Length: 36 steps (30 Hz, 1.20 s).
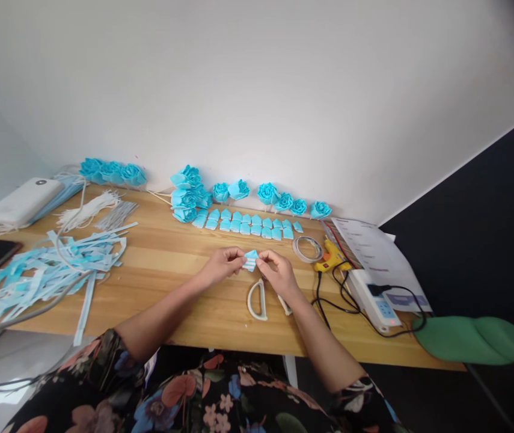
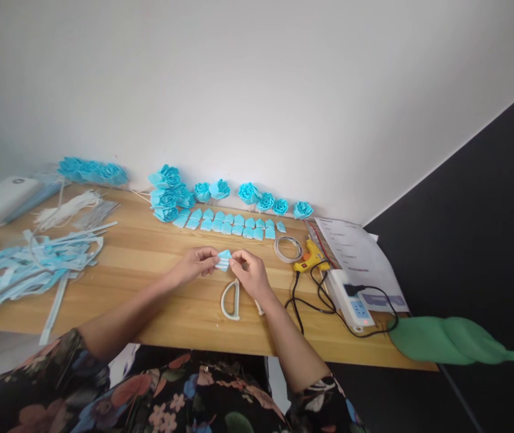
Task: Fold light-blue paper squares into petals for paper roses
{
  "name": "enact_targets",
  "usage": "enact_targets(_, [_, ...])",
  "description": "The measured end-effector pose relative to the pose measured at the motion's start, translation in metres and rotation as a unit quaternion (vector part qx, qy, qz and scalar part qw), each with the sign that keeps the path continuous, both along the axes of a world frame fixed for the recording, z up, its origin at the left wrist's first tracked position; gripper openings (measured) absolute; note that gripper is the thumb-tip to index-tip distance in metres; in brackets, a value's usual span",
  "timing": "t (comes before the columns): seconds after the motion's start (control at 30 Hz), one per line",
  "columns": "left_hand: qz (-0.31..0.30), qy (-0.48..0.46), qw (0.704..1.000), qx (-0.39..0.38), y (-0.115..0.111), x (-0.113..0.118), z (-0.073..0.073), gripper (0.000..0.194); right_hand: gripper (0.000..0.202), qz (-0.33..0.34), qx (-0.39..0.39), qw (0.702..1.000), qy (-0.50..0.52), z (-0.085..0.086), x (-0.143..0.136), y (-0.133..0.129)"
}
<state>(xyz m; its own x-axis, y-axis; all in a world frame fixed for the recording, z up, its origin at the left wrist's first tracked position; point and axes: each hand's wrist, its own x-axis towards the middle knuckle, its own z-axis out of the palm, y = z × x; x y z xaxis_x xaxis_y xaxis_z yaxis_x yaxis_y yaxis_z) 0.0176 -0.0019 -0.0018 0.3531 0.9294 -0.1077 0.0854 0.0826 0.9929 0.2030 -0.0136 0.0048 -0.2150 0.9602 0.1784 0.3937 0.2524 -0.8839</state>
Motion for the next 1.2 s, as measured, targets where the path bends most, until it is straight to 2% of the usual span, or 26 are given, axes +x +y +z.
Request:
enact_targets(0.17, [-0.002,-0.007,1.0,-0.002,0.0009,-0.0001,-0.0029,0.035,0.019,0.001,-0.004,1.0,0.012,-0.0015,0.0019,0.0008])
enact_targets(0.37, [0.011,-0.022,1.0,-0.007,0.0015,0.0004,-0.0037,0.038,0.023,0.047,-0.027,0.998,0.023,-0.0012,0.0034,0.0003])
enact_targets(0.57, [0.005,-0.035,0.999,-0.005,-0.0003,-0.0004,0.0023,0.043,0.03,0.024,-0.035,0.999,-0.001,-0.0023,0.0031,0.0007])
enact_targets(0.77, [-0.006,-0.048,0.999,-0.014,0.0,-0.0004,0.0019,0.035,0.03,0.001,-0.041,0.999,0.025,-0.0056,0.0051,0.0019])
enact_targets(1.1, [-0.012,-0.015,1.0,0.0,0.0,-0.0009,-0.0029,0.03,0.033,0.012,-0.079,0.994,0.081,-0.0076,0.0051,0.0026])
enact_targets(1.2, [-0.006,-0.024,1.0,-0.002,-0.001,-0.0001,-0.0017,0.031,0.03,0.039,-0.079,0.991,0.097,-0.0057,0.0041,0.0017])
